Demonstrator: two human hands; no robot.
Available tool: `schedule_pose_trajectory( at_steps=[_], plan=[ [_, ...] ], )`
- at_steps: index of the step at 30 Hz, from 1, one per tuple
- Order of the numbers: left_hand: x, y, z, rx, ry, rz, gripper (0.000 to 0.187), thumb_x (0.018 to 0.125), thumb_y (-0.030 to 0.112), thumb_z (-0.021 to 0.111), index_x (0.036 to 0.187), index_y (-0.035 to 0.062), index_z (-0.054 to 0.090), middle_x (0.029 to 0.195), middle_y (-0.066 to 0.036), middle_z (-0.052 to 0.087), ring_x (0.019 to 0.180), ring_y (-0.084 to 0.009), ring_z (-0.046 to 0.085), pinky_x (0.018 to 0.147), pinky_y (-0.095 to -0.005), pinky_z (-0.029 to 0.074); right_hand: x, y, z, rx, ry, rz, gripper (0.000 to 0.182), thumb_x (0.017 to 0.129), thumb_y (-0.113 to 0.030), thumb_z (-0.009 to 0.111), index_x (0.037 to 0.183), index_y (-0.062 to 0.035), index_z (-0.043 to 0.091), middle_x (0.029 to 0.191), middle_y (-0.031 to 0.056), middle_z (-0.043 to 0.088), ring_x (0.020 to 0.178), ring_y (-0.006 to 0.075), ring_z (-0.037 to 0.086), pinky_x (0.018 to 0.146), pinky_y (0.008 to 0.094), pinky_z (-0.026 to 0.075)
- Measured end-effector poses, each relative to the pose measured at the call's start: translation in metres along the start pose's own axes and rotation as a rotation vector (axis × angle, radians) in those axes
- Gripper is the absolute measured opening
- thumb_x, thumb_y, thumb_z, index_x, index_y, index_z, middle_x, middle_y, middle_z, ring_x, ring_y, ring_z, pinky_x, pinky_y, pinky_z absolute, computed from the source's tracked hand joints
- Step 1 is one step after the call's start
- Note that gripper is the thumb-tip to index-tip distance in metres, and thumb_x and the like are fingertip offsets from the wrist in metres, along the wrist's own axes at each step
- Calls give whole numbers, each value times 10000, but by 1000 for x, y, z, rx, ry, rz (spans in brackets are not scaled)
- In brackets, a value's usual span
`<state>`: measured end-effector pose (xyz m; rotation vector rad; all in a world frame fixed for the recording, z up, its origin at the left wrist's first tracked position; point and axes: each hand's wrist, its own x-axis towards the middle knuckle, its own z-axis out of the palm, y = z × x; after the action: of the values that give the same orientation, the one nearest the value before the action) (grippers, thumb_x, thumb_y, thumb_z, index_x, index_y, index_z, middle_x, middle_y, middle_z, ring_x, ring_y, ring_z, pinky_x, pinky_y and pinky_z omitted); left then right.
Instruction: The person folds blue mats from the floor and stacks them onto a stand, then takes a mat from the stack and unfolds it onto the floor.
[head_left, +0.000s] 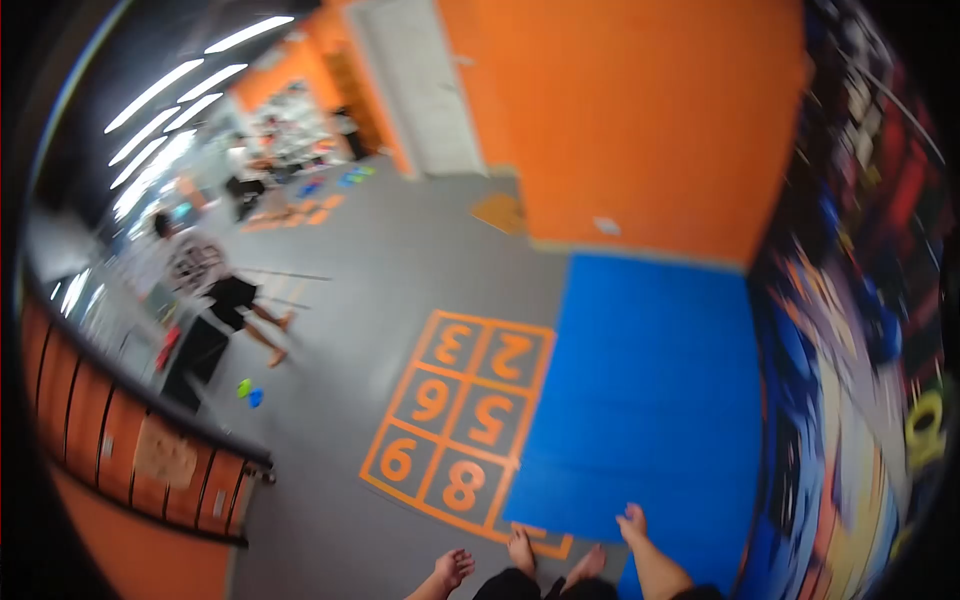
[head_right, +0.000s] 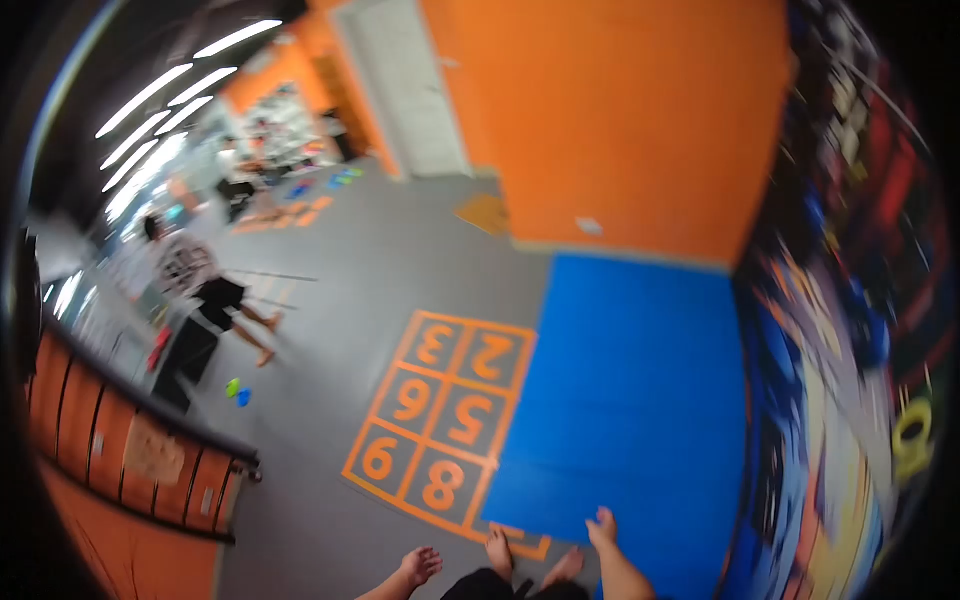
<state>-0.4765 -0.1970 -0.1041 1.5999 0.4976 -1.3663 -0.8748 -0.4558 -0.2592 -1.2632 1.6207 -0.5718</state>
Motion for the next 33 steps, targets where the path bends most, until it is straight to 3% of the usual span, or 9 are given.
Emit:
schedule_pose_trajectory(
  at_steps=[3, 9, 14, 16, 19, 21, 27, 30, 33],
  plan=[
    [52, 2, 11, 212, -6, -24, 174, 919, 273, 545, 879, 107, 579, 848, -77, 641, 773, -254, 637, 687, -419, 524, -18, 15, 26, -24, 74, 27, 629, 738, -144, 760, 1312, -51, 519, 1223, 149, 602, 1140, 259, 583, 925, 381, 492],
    [270, -37, 27, 586, -160, -10, 271, 978, 293, 444, 1016, 73, 598, 834, -72, 644, 720, -199, 637, 604, -345, 531, 19, 139, 71, -239, 88, 275, 621, 759, -183, 762, 1313, -54, 515, 1225, 144, 600, 1134, 284, 582, 951, 383, 473],
    [481, -67, 67, 914, -33, 94, 286, 862, 363, 634, 975, 100, 645, 780, 3, 568, 604, -106, 502, 515, -264, 392, 98, 262, 84, -366, 94, 517, 671, 746, -177, 727, 1350, -37, 468, 1325, 156, 537, 1240, 305, 511, 1033, 377, 410],
    [530, -72, 112, 716, 43, 117, 277, 869, 372, 638, 947, 106, 633, 801, 4, 558, 702, -111, 513, 595, -298, 414, 136, 295, 90, -345, 165, 467, 747, 717, -158, 714, 1374, 31, 415, 1362, 235, 479, 1287, 373, 449, 1089, 407, 364],
    [594, -86, 151, 743, 47, 218, 559, 814, 322, 710, 1281, 51, 565, 1150, -93, 622, 986, -193, 574, 779, -341, 469, 193, 353, 104, -340, 227, 380, 842, 703, -145, 734, 1421, 40, 333, 1415, 245, 414, 1325, 379, 401, 1119, 411, 325],
    [649, -106, 142, 988, 248, 542, 675, 778, 291, 743, 1336, 9, 490, 1260, -154, 557, 1134, -278, 540, 934, -383, 444, 217, 369, 112, -374, 248, 298, 871, 698, -165, 748, 1430, 35, 321, 1423, 240, 407, 1342, 384, 375, 1124, 418, 319],
    [658, -92, 143, 1087, 265, 611, 761, 749, 233, 761, 1394, 6, 426, 1215, -148, 561, 1101, -285, 554, 924, -389, 459, 249, 368, 132, -547, 270, 397, 950, 662, -187, 784, 1456, 0, 297, 1479, 221, 311, 1348, 389, 348, 1118, 439, 327],
    [647, -63, 139, 635, 63, 269, 630, 748, 105, 734, 1331, 45, 500, 1008, -60, 622, 846, -130, 585, 693, -280, 503, 269, 361, 108, -115, 208, 647, 948, 623, -171, 813, 1438, -46, 344, 1406, 156, 363, 1245, 331, 432, 1033, 465, 398],
    [646, -36, 123, 449, -126, 126, 417, 780, -5, 649, 1189, 19, 569, 1010, -81, 616, 862, -144, 592, 711, -295, 507, 285, 357, 69, 296, -95, 898, 935, 707, -78, 773, 1475, -45, 240, 1389, 162, 388, 1238, 292, 438, 920, 532, 471]
  ],
)
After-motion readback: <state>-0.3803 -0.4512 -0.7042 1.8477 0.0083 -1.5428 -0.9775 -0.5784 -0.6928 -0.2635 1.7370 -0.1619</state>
